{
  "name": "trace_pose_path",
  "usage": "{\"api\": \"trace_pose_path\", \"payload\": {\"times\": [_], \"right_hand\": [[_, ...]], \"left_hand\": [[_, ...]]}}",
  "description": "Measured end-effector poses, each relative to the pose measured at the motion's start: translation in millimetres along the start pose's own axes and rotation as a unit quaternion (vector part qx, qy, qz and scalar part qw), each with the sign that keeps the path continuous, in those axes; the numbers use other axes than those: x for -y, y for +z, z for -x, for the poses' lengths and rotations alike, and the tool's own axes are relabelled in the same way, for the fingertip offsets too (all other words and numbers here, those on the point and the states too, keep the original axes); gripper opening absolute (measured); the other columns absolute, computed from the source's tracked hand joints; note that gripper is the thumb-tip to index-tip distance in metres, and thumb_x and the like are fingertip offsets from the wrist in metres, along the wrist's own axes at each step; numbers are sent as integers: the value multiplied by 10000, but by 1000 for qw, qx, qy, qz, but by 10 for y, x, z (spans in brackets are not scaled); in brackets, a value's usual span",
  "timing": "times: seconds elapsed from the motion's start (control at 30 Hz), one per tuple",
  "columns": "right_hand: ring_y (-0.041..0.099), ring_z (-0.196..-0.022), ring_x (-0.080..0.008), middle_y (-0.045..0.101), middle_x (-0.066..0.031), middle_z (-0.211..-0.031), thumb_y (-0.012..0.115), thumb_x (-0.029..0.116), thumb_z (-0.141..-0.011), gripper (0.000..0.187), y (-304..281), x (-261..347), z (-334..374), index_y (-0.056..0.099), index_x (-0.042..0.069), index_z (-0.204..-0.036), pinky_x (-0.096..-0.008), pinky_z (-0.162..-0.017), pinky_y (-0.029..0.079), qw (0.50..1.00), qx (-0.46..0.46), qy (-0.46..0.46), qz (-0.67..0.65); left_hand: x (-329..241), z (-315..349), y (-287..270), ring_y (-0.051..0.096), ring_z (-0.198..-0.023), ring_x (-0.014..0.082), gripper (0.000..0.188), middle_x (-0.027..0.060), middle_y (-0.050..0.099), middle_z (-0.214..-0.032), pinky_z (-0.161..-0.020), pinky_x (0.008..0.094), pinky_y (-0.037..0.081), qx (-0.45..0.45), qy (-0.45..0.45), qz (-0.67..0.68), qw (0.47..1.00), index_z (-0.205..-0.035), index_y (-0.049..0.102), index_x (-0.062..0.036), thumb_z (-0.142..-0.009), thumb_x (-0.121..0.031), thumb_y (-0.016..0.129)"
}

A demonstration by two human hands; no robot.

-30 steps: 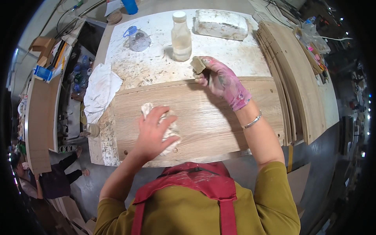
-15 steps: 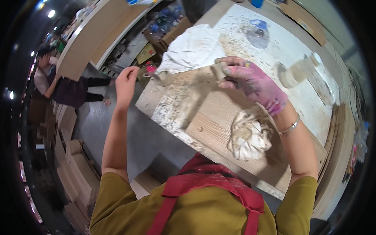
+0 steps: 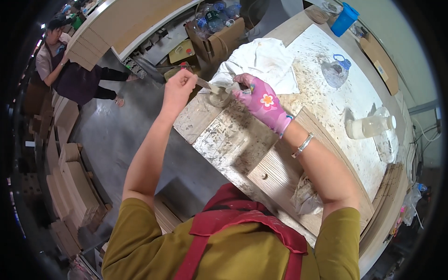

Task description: The person applies a liquid finish to wooden boards by hand with a cloth, wiping the surface of each board, turning them over, and stacking them on a pile.

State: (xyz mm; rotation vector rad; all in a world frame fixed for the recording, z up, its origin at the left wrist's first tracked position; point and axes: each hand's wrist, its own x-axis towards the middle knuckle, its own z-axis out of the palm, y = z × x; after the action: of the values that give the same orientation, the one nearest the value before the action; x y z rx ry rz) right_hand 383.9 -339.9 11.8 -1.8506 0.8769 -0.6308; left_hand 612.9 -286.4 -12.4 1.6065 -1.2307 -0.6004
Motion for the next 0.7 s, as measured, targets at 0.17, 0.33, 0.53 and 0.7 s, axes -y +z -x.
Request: {"api": "trace_pose_path", "payload": {"times": [0.17,0.33,0.53,0.7], "right_hand": [[601,-934,-270,646,-117,-957,605,250,-828,313,206,64,-172,597,75,-1087,-377,-912,398,985,-33,-61,156],[603,-920,-245,647,-76,-948,602,257,-819,295,182,-32,-227,600,107,-1072,-419,-973,312,954,-53,-91,281],[602,-937,-256,652,-77,-942,615,265,-809,298,308,120,-272,613,97,-1055,-393,-932,357,962,-52,-113,243],[621,-904,-209,661,-67,-945,611,225,-851,271,151,-52,-321,611,54,-1062,-338,-819,446,998,-40,12,50]], "left_hand": [[-13,-28,-15,486,-564,60,155,14,585,-631,-529,232,391,15,-68,123,990,-782,568,-13,-860,-145,592],[-83,5,-74,481,-619,55,143,-4,561,-679,-586,201,383,25,-93,107,990,-807,568,-34,-894,-148,570],[-27,36,-19,483,-568,59,172,8,562,-621,-532,223,388,16,-73,159,984,-771,550,-11,-872,-145,586],[17,74,-38,481,-592,45,149,-8,561,-645,-556,206,384,2,-20,49,999,-800,549,-26,-888,-142,581]]}}
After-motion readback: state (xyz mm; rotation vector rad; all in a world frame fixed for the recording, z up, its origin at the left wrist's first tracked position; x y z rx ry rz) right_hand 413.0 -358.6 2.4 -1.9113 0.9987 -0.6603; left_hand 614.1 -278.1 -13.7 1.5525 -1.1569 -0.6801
